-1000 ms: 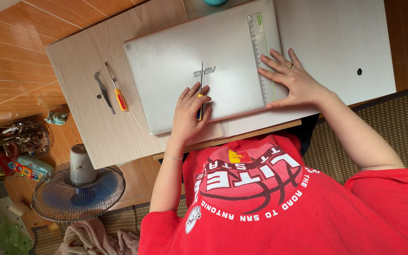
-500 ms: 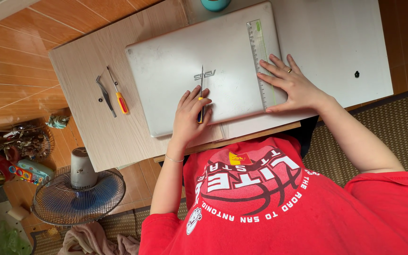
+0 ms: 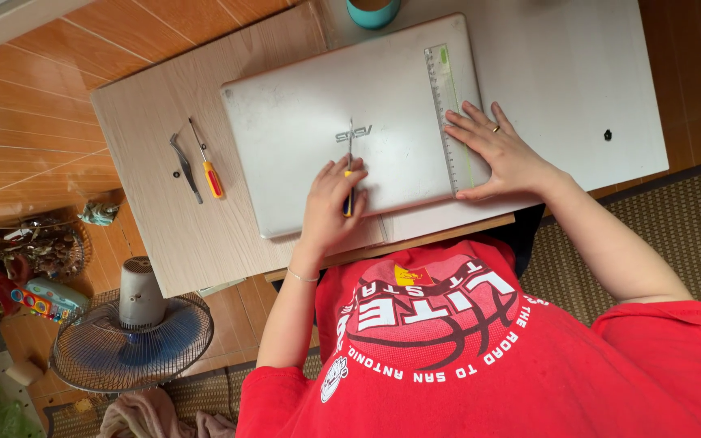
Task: Measuring the top of a closed laptop with a ruler and preparing tools.
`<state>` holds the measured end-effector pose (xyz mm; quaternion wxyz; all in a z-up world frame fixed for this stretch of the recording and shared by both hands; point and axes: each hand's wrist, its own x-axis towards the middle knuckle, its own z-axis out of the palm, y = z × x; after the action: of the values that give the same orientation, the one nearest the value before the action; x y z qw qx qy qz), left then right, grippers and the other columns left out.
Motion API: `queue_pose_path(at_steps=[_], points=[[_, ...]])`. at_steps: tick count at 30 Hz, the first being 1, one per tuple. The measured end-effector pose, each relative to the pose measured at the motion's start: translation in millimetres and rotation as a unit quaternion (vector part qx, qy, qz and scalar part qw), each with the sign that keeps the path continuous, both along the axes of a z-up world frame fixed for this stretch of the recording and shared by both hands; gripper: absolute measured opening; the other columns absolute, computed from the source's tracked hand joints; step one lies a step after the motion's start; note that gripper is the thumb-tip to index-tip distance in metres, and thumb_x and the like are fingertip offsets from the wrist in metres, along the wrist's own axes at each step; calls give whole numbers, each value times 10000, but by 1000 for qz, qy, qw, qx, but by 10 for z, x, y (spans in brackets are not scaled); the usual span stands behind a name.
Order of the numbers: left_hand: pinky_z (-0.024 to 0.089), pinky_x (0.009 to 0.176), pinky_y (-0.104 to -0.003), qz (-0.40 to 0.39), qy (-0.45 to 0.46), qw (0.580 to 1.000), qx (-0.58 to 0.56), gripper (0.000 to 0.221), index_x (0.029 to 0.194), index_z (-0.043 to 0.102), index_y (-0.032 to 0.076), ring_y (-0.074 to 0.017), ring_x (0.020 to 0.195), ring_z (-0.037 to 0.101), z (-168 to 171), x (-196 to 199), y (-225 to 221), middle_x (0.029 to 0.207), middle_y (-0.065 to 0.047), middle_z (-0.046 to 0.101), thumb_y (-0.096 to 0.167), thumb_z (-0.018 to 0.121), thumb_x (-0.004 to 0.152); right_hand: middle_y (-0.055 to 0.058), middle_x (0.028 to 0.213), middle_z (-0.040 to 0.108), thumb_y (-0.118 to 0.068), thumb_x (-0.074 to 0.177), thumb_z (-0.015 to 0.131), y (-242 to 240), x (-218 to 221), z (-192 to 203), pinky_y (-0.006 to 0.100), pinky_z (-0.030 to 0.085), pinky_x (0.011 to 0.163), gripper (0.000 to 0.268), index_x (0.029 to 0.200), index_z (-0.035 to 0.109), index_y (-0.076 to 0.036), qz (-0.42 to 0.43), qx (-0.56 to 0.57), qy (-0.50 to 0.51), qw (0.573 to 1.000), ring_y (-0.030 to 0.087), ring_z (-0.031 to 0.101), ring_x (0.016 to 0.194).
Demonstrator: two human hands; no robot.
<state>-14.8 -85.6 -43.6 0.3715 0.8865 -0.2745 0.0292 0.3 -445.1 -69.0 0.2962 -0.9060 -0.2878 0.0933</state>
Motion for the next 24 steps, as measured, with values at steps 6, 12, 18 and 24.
queue_pose_path(at_steps=[6, 12, 18, 24], points=[[557, 985, -409, -44, 36, 991, -120, 248, 1186, 672, 72, -297, 1108, 712, 327, 18, -224, 1115, -107, 757, 135, 715, 950, 112, 1671, 286, -607, 642, 796, 39, 8, 109, 635, 48, 1253, 1184, 1593, 293, -113, -8, 3, 9, 1000, 335, 148, 1584], [564, 724, -296, 24, 129, 974, -186, 217, 1125, 749, 57, -198, 763, 724, 332, 291, -549, 891, -94, 754, 208, 736, 971, 109, 1671, 287, -590, 640, 809, 28, 12, 111, 626, 65, 1255, 1152, 1574, 325, -122, -3, -3, 0, 1000, 339, 157, 1583], [565, 677, -258, 108, 161, 948, -252, 187, 1070, 673, 54, -141, 729, 719, 193, 717, -871, 859, -60, 746, 216, 719, 988, 108, 1672, 282, -572, 640, 817, 35, 14, 115, 617, 73, 1253, 1139, 1569, 333, -123, -1, 6, -2, 1000, 349, 159, 1578], [577, 740, -304, 106, 86, 965, -226, 212, 1064, 594, 39, -219, 801, 741, 110, 1155, -1014, 907, -90, 728, 160, 733, 960, 102, 1667, 290, -573, 636, 818, 31, 17, 95, 603, 76, 1258, 1130, 1560, 346, -125, -4, 5, -1, 1000, 342, 165, 1576]])
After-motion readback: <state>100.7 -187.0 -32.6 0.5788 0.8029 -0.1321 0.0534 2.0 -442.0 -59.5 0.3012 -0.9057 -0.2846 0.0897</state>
